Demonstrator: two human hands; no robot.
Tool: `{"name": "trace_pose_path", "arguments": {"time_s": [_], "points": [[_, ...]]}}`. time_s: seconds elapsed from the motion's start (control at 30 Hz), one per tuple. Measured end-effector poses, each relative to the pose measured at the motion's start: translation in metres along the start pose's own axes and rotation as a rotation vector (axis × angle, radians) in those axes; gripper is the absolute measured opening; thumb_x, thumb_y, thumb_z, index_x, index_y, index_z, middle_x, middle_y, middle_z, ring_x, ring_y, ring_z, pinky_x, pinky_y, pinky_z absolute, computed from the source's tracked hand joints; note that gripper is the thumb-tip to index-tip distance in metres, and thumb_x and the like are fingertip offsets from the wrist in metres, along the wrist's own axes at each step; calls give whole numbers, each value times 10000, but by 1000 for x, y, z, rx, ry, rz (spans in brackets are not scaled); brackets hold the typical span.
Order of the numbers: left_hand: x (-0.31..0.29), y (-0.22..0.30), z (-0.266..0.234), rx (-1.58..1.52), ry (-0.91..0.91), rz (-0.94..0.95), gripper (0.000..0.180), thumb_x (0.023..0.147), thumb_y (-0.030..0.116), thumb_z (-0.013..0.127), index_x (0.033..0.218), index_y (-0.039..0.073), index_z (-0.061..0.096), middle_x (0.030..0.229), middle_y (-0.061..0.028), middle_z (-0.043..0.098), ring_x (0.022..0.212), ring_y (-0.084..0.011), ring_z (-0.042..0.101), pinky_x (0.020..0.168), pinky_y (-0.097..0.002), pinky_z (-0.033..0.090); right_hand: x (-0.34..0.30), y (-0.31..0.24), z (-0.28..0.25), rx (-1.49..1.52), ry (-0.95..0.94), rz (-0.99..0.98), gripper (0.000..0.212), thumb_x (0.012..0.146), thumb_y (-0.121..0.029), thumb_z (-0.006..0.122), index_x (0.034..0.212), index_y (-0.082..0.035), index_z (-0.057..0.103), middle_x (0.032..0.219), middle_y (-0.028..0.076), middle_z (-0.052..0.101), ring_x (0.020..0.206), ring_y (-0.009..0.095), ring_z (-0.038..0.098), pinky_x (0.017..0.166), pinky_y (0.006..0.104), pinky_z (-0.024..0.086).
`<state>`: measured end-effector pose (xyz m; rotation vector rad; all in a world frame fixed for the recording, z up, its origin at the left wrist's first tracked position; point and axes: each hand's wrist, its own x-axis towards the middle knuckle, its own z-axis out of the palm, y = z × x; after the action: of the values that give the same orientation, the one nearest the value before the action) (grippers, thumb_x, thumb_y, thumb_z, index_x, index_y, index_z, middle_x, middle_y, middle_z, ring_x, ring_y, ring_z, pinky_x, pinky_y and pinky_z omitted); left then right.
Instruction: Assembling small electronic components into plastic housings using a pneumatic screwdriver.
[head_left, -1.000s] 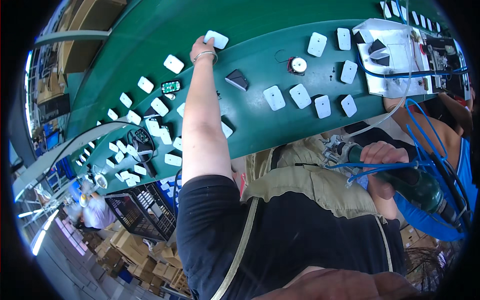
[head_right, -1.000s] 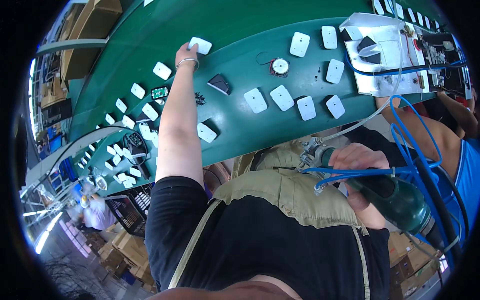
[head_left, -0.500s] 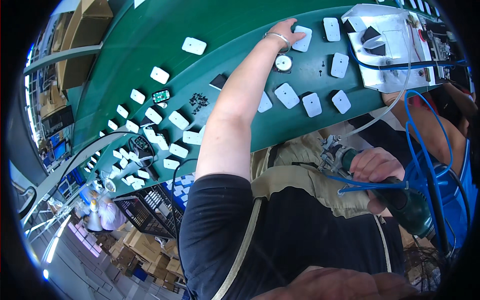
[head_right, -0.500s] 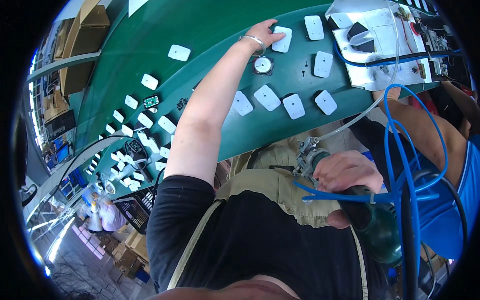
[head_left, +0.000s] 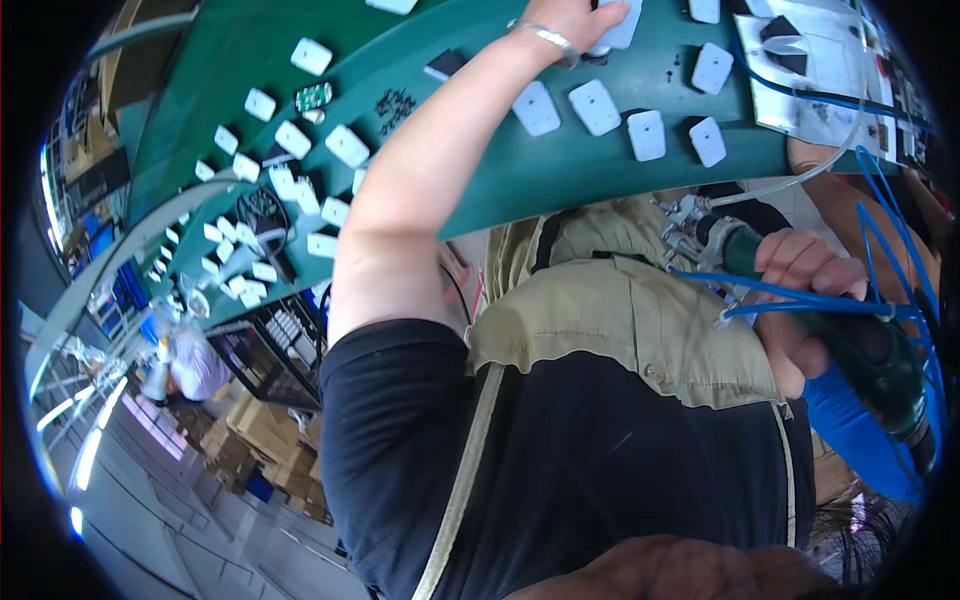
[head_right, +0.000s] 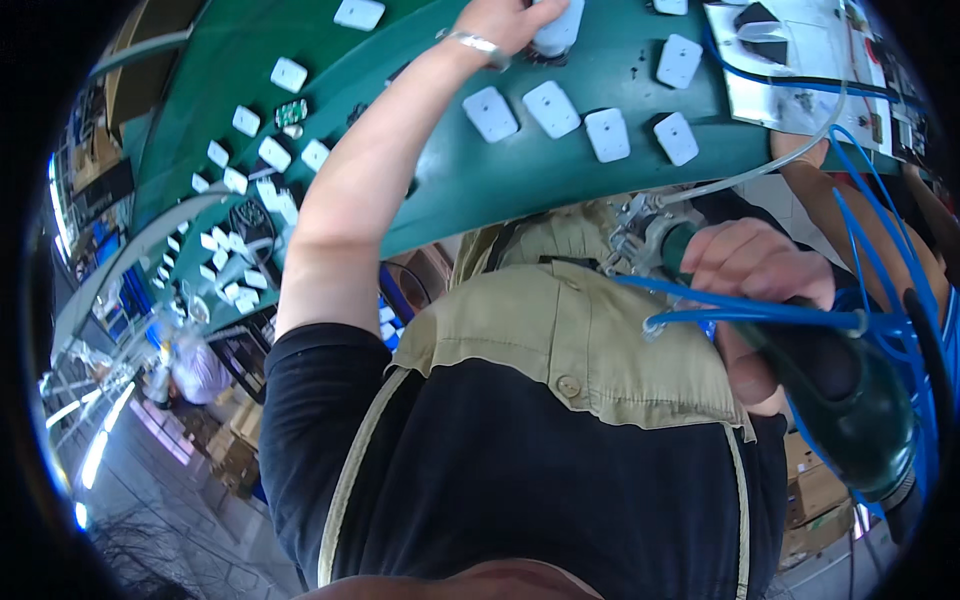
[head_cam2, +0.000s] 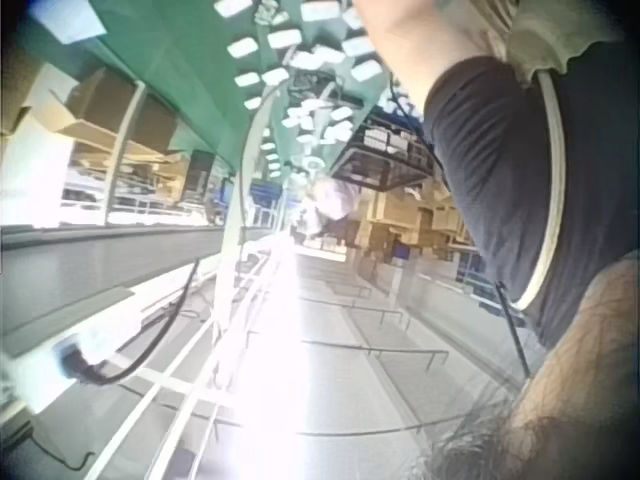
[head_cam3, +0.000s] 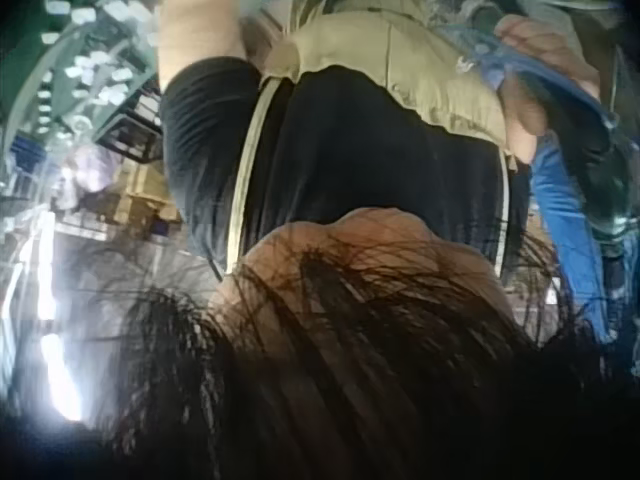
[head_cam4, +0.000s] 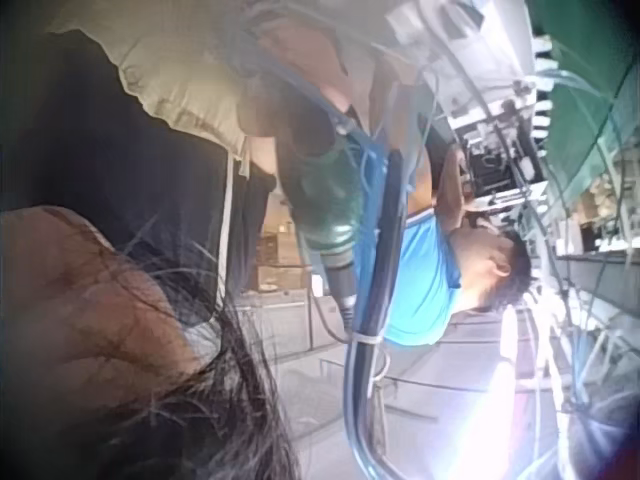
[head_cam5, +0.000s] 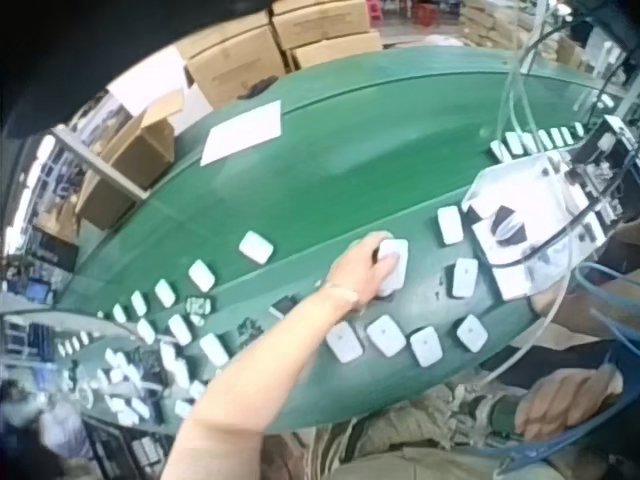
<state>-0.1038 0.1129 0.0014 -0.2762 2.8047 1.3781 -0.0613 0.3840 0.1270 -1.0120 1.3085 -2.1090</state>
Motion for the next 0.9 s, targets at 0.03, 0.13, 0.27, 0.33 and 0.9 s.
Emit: {"name": "trace_pose_path", "arguments": {"time_s": [0.03, 0.13, 0.27, 0.33, 0.9], "points": [[-22, -2, -9, -101, -31, -14, 365, 755, 296, 545, 1057, 95, 509, 969, -170, 557, 851, -289, 549, 739, -349, 442, -1, 4, 3, 19, 22, -37, 473, 647, -288, 712, 932, -55, 416, 724, 77, 481, 638, 195, 467, 624, 348, 392], [-102, -28, -2, -407, 109, -57, 350, 719, 275, 597, 982, 47, 555, 872, -104, 595, 744, -190, 573, 672, -303, 450, 5, 17, 6, 60, 38, -30, 491, 646, -341, 703, 937, -70, 415, 721, 72, 481, 637, 190, 465, 626, 346, 393], [-196, -37, 17, -732, 32, -609, 330, 753, 178, 621, 1046, 53, 535, 806, -29, 577, 700, -94, 562, 545, -240, 483, 27, 29, 15, 11, -100, -32, 554, 652, -474, 654, 971, -77, 434, 681, 47, 478, 622, 163, 457, 602, 331, 391], [-219, -37, 33, -916, 96, -629, 328, 757, 169, 625, 1056, 70, 532, 811, -21, 559, 676, -98, 562, 491, -214, 484, 30, 35, 26, 13, -49, -35, 571, 648, -502, 641, 975, -79, 441, 668, 33, 469, 607, 151, 442, 577, 319, 375], [-228, -36, 49, -1060, 166, -615, 374, 688, 135, 693, 1030, 63, 556, 766, -4, 510, 670, -77, 521, 528, -221, 491, 58, 51, 69, 104, -84, 41, 621, 608, -587, 615, 975, -115, 447, 637, -13, 409, 548, 118, 361, 531, 278, 279]]}}
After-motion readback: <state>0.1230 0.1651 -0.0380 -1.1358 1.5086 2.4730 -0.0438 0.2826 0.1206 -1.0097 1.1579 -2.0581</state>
